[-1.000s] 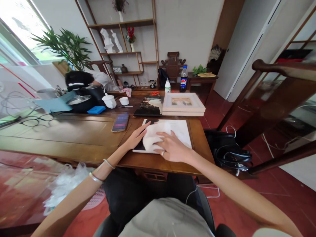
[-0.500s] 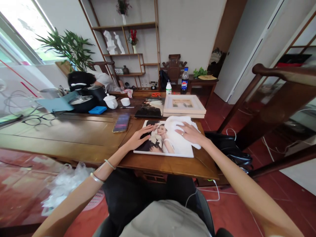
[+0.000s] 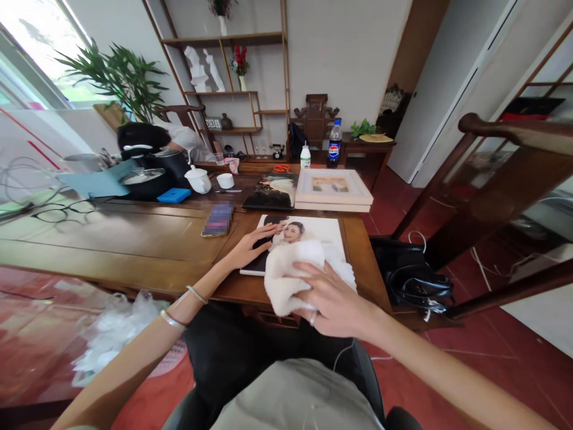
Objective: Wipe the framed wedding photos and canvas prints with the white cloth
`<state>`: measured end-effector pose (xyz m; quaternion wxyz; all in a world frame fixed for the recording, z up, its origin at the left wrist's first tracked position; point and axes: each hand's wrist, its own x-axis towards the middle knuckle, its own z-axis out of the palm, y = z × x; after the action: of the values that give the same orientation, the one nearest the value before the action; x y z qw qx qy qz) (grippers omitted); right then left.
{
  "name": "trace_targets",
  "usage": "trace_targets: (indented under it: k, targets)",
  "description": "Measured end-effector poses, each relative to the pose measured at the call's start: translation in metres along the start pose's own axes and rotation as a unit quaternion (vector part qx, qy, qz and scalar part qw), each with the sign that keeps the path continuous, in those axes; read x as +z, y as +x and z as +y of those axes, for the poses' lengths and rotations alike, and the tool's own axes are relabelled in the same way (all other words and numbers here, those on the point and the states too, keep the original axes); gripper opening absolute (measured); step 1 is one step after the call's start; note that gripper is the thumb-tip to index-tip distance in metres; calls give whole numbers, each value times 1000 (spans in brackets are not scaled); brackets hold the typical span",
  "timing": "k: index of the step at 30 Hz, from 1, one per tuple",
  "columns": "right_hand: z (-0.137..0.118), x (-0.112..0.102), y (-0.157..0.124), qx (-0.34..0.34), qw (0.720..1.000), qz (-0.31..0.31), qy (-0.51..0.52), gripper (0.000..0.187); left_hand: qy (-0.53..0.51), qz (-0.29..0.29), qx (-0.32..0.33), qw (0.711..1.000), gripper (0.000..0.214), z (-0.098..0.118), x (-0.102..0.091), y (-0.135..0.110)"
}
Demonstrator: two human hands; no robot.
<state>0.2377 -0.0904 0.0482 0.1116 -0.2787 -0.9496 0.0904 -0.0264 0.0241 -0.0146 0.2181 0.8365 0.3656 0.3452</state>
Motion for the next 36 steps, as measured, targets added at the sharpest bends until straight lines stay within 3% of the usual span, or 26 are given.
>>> trace_targets:
  k: [3,10,13,17,24,27,31,36]
  targets:
    - [11,-4,3,2,1000,1,13,22,-3,3,9,1000,42,0,0,0]
    - [117,-11,50,101,994,42,-19,39,-1,5,14,1000,42,-4,0,-1]
    - [140,-12,65,132,990,49,-26,41,-3,5,4,1000,41,-3,0,-1]
    - [129,-12,63,129,990,52,-32,39,-3,13,0,1000,40,-2,1,-1]
    - [37,-4,2,50,998,31,-36,29,9,14,0,1000,41,-3,1,-1]
    - [11,0,-19,17,999,5,-37,25,11,11,6,1000,41,-3,1,-1]
    - [21,-1,-13,6,1000,0,-27,29,12,7,9,1000,42,-4,2,-1]
    - [84,-7,36,47,998,36,-8,37,7,3,14,1000,43,-4,1,-1]
